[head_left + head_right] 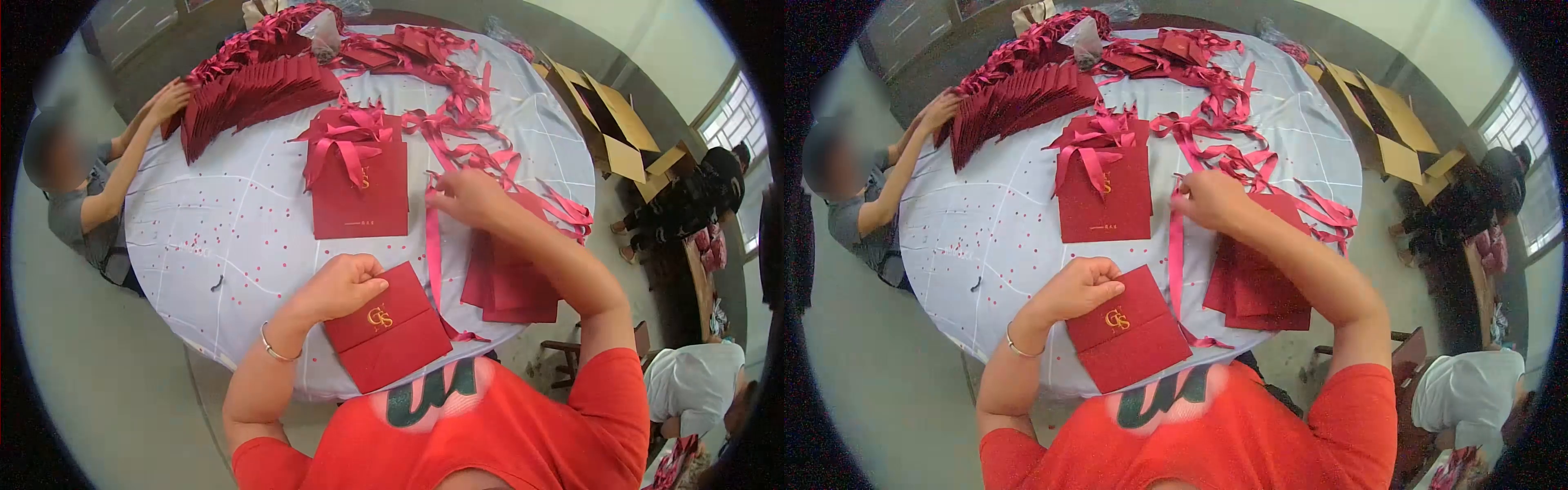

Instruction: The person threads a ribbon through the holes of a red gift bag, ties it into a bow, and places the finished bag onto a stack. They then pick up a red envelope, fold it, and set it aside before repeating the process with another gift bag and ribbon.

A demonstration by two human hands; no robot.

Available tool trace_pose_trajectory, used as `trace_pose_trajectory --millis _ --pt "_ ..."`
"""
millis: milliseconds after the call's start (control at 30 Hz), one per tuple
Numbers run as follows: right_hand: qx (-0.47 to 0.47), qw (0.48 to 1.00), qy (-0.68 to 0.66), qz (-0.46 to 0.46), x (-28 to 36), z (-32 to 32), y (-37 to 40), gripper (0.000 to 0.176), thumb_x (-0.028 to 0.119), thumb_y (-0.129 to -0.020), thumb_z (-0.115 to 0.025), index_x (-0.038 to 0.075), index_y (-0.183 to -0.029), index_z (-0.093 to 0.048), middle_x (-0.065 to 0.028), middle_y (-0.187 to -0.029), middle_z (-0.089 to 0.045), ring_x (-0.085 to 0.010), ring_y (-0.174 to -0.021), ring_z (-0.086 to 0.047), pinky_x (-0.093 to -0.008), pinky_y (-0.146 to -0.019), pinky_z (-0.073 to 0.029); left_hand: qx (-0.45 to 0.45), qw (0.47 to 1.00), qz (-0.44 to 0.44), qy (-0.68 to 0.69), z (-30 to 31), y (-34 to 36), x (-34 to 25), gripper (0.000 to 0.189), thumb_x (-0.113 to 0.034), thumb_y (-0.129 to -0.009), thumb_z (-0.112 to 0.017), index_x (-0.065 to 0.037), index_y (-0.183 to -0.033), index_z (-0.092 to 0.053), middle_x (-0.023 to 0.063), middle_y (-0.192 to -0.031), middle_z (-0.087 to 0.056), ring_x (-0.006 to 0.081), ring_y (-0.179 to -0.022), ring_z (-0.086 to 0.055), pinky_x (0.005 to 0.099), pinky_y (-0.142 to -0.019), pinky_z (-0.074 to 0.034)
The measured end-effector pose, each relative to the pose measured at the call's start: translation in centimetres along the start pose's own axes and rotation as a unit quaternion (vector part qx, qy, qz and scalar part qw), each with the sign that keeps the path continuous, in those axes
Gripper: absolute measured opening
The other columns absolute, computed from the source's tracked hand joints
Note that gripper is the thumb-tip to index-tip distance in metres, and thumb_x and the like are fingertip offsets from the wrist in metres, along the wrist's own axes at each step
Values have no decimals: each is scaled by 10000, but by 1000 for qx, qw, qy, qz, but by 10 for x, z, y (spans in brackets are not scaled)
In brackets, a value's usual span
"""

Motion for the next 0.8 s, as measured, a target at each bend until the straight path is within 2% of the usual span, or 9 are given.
trace_pose_trajectory --millis 100,167,267,300,367,400,567,733,800 --pt "27 996 49 -68 -4 -11 -29 379 432 -798 -656 61 -829 -729 -199 -839 -687 -374 -809 -670 -459 -731 -531 3 999 16 27 1 0 -1 107 -86 -894 -627 18 -900 -604 -55 -677 -555 11 -601 -445 208 -507 -357" --pt "-4 997 70 -45 -11 -25 -41 382 428 -791 -662 52 -798 -726 -204 -846 -686 -368 -817 -671 -462 -730 -530 16 999 19 36 0 -1 5 100 -89 -896 -625 7 -877 -601 -65 -680 -548 4 -607 -445 199 -512 -359" --pt "37 996 20 -74 -14 -30 -47 329 346 -787 -668 22 -817 -711 -227 -848 -674 -365 -821 -670 -457 -728 -527 27 998 -4 61 0 0 1 78 -83 -900 -613 -9 -882 -598 -73 -688 -539 2 -608 -436 194 -514 -347" --pt "23 998 11 -57 -13 -25 -45 311 313 -789 -663 6 -820 -701 -231 -830 -667 -373 -799 -664 -459 -705 -519 21 996 -7 89 1 -1 3 135 -125 -888 -609 9 -901 -610 -20 -701 -578 46 -629 -479 234 -537 -396" --pt "-46 996 -74 -27 -13 -14 -33 290 289 -786 -674 0 -796 -693 -213 -787 -671 -346 -725 -663 -433 -660 -509 27 994 4 109 3 0 3 131 -125 -888 -603 3 -909 -613 -14 -724 -591 47 -651 -491 234 -556 -406" --pt "-52 990 -132 -25 -6 -5 -22 199 178 -805 -696 -13 -792 -640 -93 -700 -636 -161 -666 -608 -317 -607 -475 35 992 9 122 4 1 1 128 -126 -889 -596 -3 -917 -616 -8 -747 -604 48 -674 -503 234 -574 -416" --pt "53 884 -463 -36 32 9 39 104 38 -810 -721 -4 -830 -628 -18 -761 -653 -73 -701 -610 -222 -610 -486 76 983 25 164 1 1 1 112 -86 -906 -571 -6 -979 -601 -25 -842 -614 22 -765 -521 188 -694 -427" --pt "100 856 -505 -34 53 3 77 128 34 -819 -728 -10 -903 -642 -1 -779 -646 -48 -708 -595 -209 -636 -485 121 960 -2 254 -1 7 -16 200 -26 -867 -556 19 -1058 -601 7 -935 -647 60 -845 -584 218 -748 -471" --pt "105 894 -433 -37 57 7 81 112 35 -826 -721 -2 -904 -650 2 -823 -644 -48 -716 -584 -198 -639 -472 130 956 4 265 -2 7 -16 222 -10 -873 -569 26 -1092 -592 3 -956 -639 50 -855 -566 212 -760 -462"
Point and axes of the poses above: each hand's wrist, its own y-axis away from the middle knuckle, its own z-axis out of the back of the hand, x = y × z, the point moved 5 cm from there along -y, towards the middle knuckle
